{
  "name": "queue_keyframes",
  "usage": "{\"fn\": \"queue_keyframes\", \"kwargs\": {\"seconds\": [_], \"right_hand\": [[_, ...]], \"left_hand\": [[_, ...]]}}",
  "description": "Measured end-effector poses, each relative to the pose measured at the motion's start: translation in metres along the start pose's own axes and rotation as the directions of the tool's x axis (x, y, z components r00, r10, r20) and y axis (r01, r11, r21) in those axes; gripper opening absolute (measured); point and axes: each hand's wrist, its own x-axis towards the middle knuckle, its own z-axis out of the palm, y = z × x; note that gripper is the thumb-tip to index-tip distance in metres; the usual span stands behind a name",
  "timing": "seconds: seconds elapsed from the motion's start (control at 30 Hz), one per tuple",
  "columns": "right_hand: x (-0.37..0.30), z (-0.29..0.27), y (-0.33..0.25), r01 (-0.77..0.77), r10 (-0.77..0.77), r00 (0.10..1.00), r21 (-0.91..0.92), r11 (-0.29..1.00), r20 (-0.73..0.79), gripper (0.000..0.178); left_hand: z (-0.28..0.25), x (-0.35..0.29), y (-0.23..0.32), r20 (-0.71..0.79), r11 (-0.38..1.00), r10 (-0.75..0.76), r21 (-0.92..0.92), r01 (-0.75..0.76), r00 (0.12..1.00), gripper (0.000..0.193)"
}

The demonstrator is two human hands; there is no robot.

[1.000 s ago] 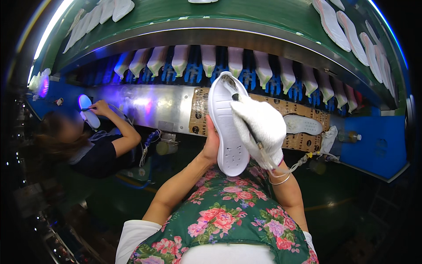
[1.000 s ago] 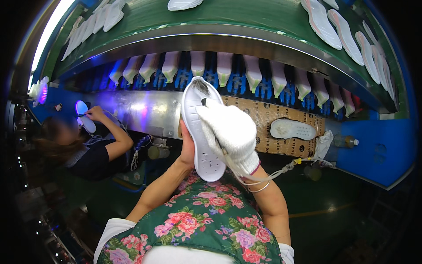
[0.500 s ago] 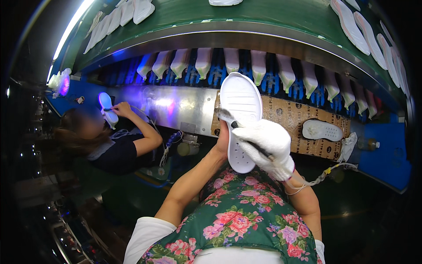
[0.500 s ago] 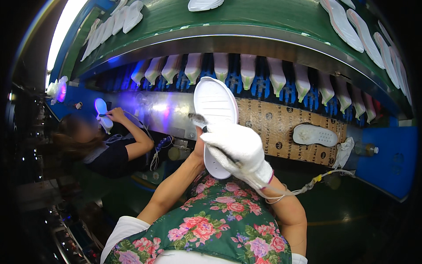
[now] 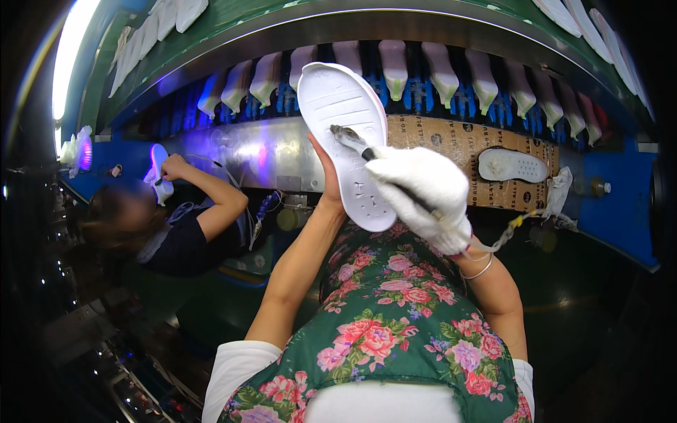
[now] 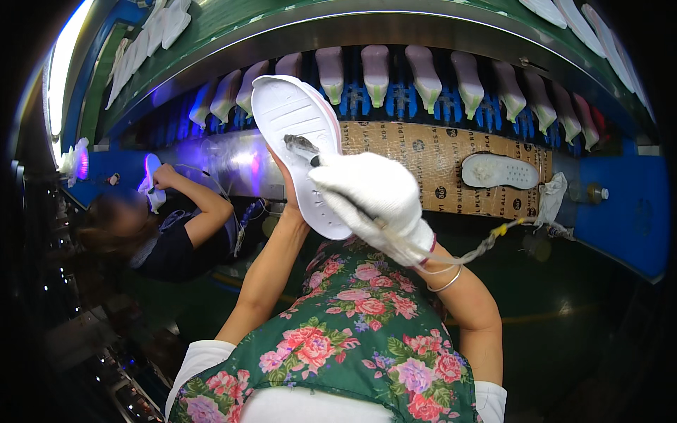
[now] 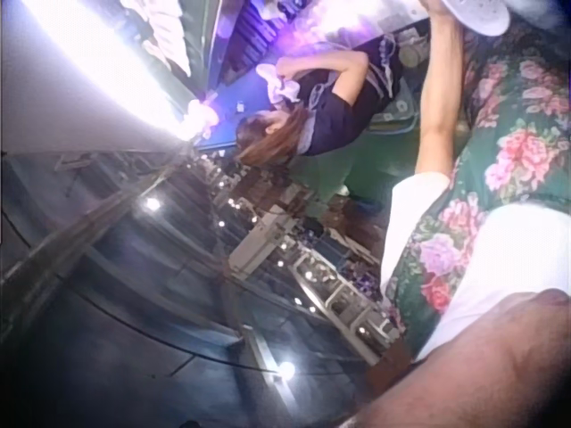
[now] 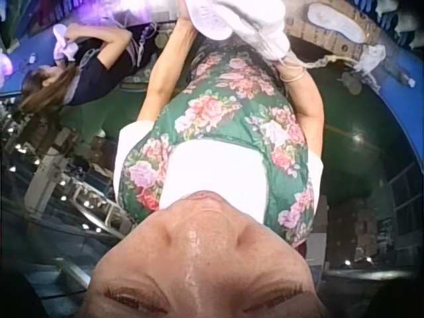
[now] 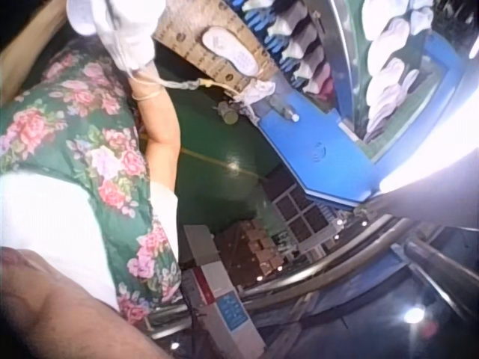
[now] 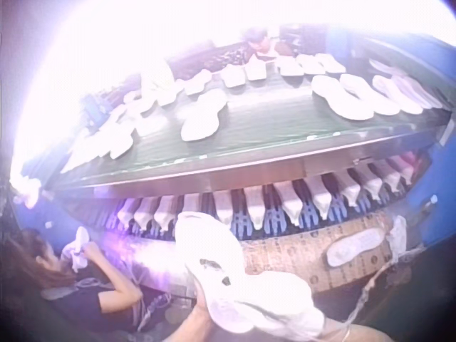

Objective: The person applies liquid to shoe soles using a brush applicator and places them onto an overhead conveyor belt.

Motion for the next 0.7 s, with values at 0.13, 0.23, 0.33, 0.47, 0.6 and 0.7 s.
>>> {"fn": "queue_keyframes", "kwargs": {"seconds": [0.13,0.23,0.33,0.47,0.6,0.7], "right_hand": [[-0.014,0.014,-0.004,0.200,-0.195,0.979,-0.071,0.977,0.066,0.028],[-0.009,0.001,-0.007,0.023,-0.038,0.996,0.173,0.985,0.082,0.026],[-0.009,-0.001,-0.002,0.127,-0.121,0.990,-0.074,0.989,0.073,0.032],[-0.031,0.018,-0.003,0.156,-0.159,0.981,0.041,0.987,0.113,0.034],[-0.015,0.009,-0.005,0.119,-0.120,0.993,0.069,0.991,0.011,0.033],[-0.028,0.017,-0.001,0.179,-0.171,0.979,-0.063,0.982,0.107,0.036]], "left_hand": [[-0.013,0.005,-0.004,0.336,0.968,-0.188,-0.093,0.231,0.923,0.119],[-0.016,0.003,0.003,0.337,0.968,-0.195,-0.083,0.236,0.921,0.120],[-0.012,0.010,0.009,0.356,0.978,-0.154,-0.079,0.194,0.922,0.121],[-0.011,0.018,0.014,0.485,0.943,-0.213,-0.125,0.308,0.848,0.115],[-0.027,0.027,0.015,0.532,0.945,-0.106,-0.210,0.252,0.840,0.113],[-0.017,0.032,0.021,0.540,0.975,-0.115,-0.098,0.199,0.834,0.109]]}}
